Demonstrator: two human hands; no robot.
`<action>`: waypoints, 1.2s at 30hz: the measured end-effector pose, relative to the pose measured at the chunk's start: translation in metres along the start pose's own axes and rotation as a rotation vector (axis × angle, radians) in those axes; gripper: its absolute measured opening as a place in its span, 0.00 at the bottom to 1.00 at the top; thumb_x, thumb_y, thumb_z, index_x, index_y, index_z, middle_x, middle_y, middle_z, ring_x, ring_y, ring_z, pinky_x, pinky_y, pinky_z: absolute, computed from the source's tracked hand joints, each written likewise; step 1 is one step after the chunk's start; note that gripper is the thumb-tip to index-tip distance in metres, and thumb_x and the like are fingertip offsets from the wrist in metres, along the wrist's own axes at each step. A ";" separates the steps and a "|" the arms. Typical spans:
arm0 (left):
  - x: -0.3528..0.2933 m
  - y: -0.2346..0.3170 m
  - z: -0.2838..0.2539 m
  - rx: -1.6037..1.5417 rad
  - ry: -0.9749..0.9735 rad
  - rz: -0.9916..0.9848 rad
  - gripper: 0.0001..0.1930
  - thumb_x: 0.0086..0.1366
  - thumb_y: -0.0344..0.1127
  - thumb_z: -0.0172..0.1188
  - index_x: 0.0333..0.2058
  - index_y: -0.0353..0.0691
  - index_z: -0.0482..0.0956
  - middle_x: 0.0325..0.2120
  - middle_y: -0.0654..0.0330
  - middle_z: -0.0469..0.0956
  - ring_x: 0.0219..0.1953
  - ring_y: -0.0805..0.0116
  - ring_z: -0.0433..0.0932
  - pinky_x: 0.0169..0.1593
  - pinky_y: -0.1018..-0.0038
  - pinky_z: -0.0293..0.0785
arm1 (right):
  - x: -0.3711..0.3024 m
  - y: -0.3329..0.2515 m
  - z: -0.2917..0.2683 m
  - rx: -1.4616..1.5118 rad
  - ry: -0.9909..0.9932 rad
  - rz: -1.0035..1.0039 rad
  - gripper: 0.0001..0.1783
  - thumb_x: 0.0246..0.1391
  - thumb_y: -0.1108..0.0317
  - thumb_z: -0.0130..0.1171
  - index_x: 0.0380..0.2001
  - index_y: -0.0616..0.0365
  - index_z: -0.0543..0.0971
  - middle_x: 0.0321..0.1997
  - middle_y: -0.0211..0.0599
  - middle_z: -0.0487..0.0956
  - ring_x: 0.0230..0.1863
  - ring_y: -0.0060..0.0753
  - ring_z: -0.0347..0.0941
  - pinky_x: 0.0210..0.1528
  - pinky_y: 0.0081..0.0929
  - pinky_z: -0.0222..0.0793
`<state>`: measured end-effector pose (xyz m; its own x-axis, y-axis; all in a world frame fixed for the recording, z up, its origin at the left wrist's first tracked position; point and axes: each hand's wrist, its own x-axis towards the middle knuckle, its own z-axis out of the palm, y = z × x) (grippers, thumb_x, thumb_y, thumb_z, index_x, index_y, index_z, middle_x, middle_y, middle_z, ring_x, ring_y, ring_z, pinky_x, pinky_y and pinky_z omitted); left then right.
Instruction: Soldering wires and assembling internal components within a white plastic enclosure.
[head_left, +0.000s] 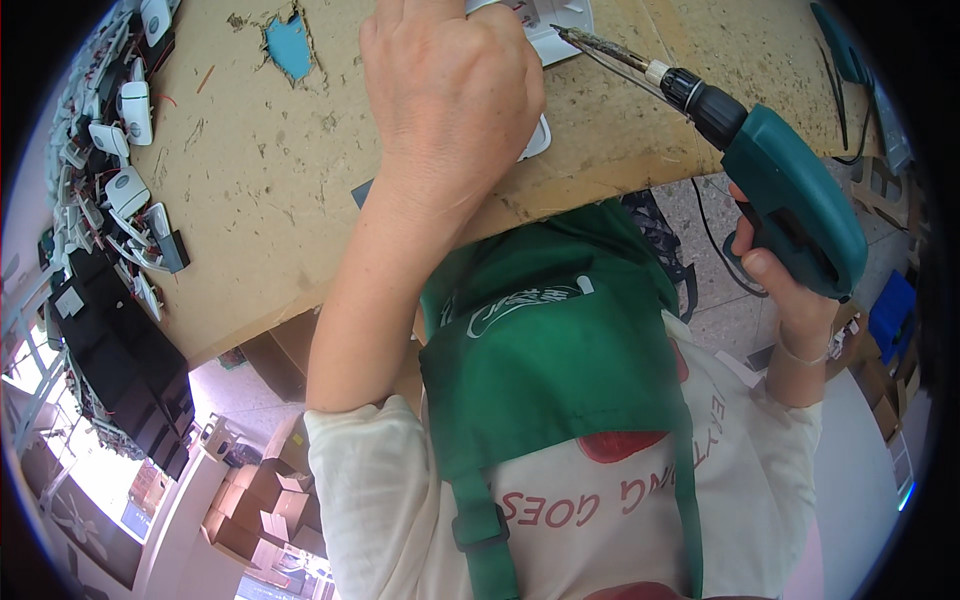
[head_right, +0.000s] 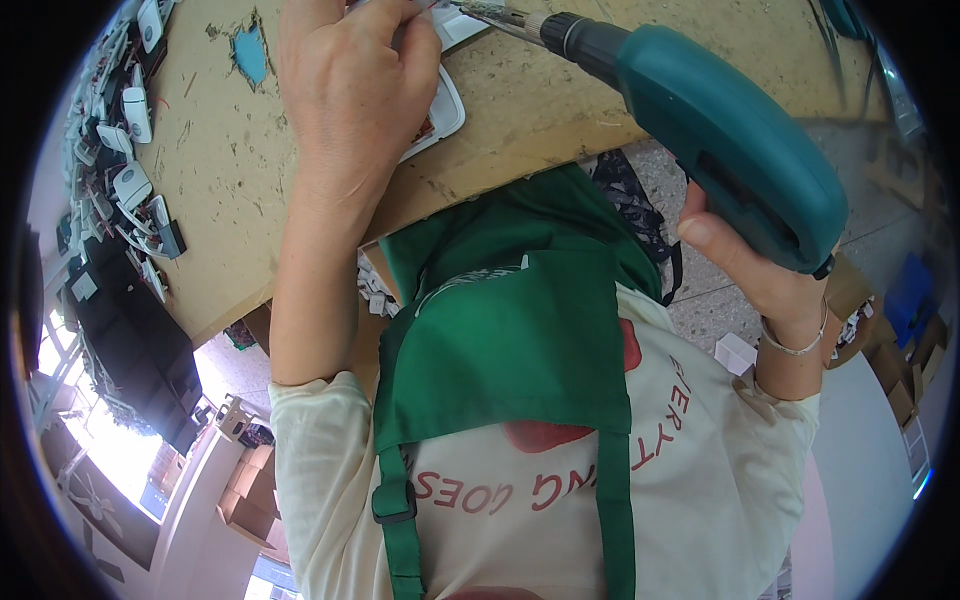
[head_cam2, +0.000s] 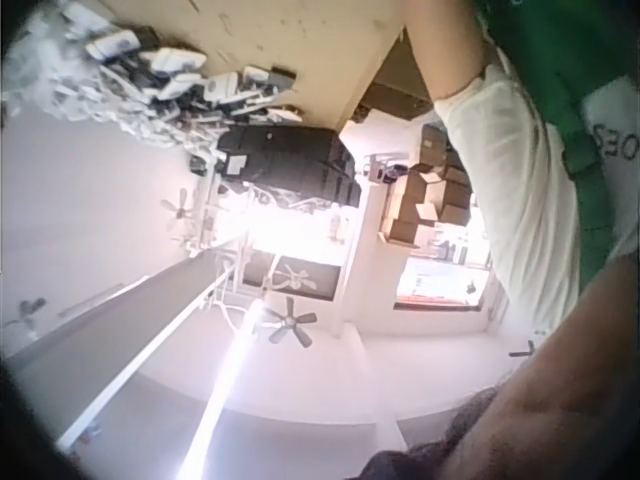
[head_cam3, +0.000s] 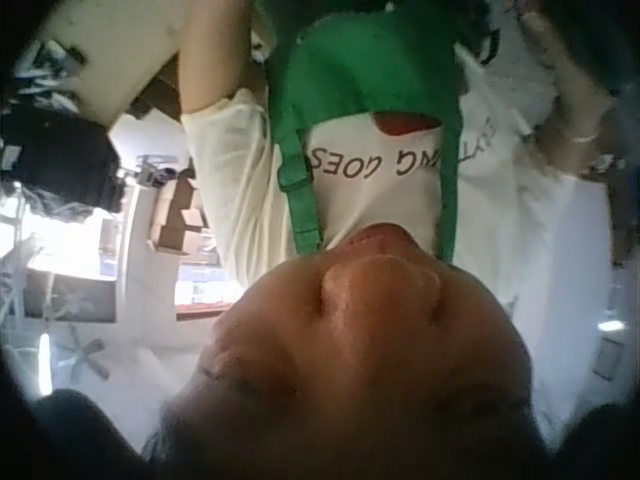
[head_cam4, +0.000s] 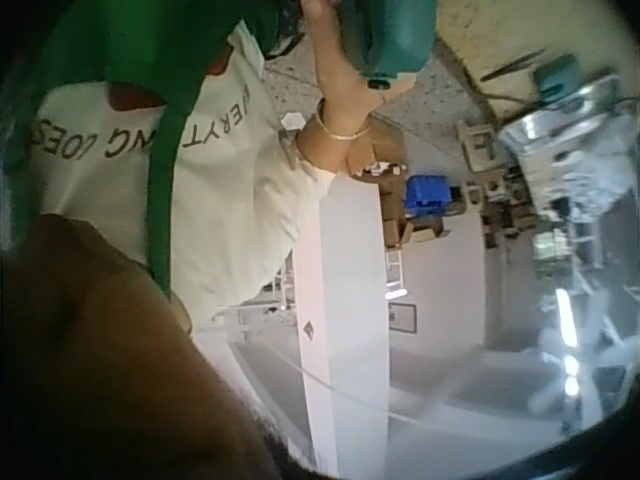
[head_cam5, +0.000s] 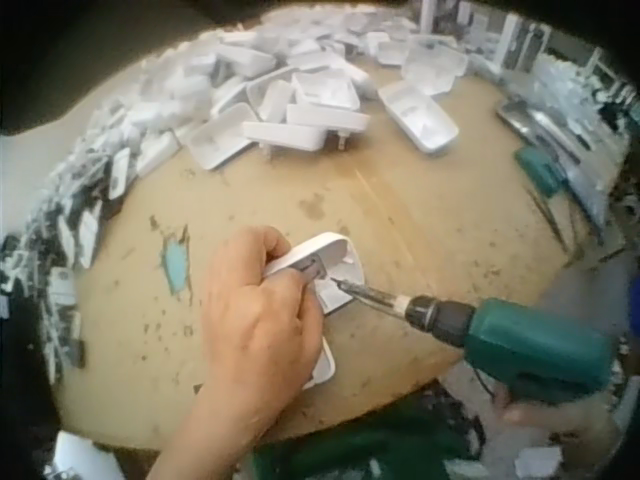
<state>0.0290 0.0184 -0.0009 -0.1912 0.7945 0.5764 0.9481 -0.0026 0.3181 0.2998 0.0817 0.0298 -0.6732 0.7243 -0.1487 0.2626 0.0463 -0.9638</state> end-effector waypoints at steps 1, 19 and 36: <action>0.000 0.000 0.000 0.001 0.012 0.009 0.03 0.44 0.20 0.59 0.20 0.29 0.74 0.33 0.49 0.72 0.35 0.50 0.72 0.38 0.64 0.68 | -0.001 0.000 0.001 0.016 0.002 0.025 0.22 0.44 0.76 0.68 0.45 0.66 0.75 0.31 0.34 0.78 0.32 0.24 0.72 0.36 0.21 0.69; 0.000 -0.002 0.001 -0.096 -0.014 -0.109 0.02 0.47 0.22 0.59 0.21 0.29 0.77 0.32 0.50 0.73 0.35 0.51 0.73 0.39 0.64 0.69 | -0.008 0.008 0.002 0.157 0.046 0.037 0.27 0.43 0.75 0.66 0.49 0.68 0.73 0.44 0.45 0.78 0.32 0.24 0.72 0.36 0.22 0.71; -0.011 0.024 -0.020 -0.055 0.021 -0.024 0.09 0.49 0.30 0.64 0.31 0.36 0.80 0.40 0.51 0.73 0.39 0.54 0.72 0.42 0.64 0.66 | 0.003 0.013 0.011 0.498 0.155 -0.213 0.40 0.46 0.61 0.67 0.58 0.70 0.62 0.52 0.53 0.74 0.38 0.33 0.76 0.38 0.25 0.74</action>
<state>0.0486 -0.0021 0.0155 -0.2196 0.7820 0.5833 0.9277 -0.0177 0.3729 0.2938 0.0770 0.0144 -0.5562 0.8289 0.0589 -0.2511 -0.1000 -0.9628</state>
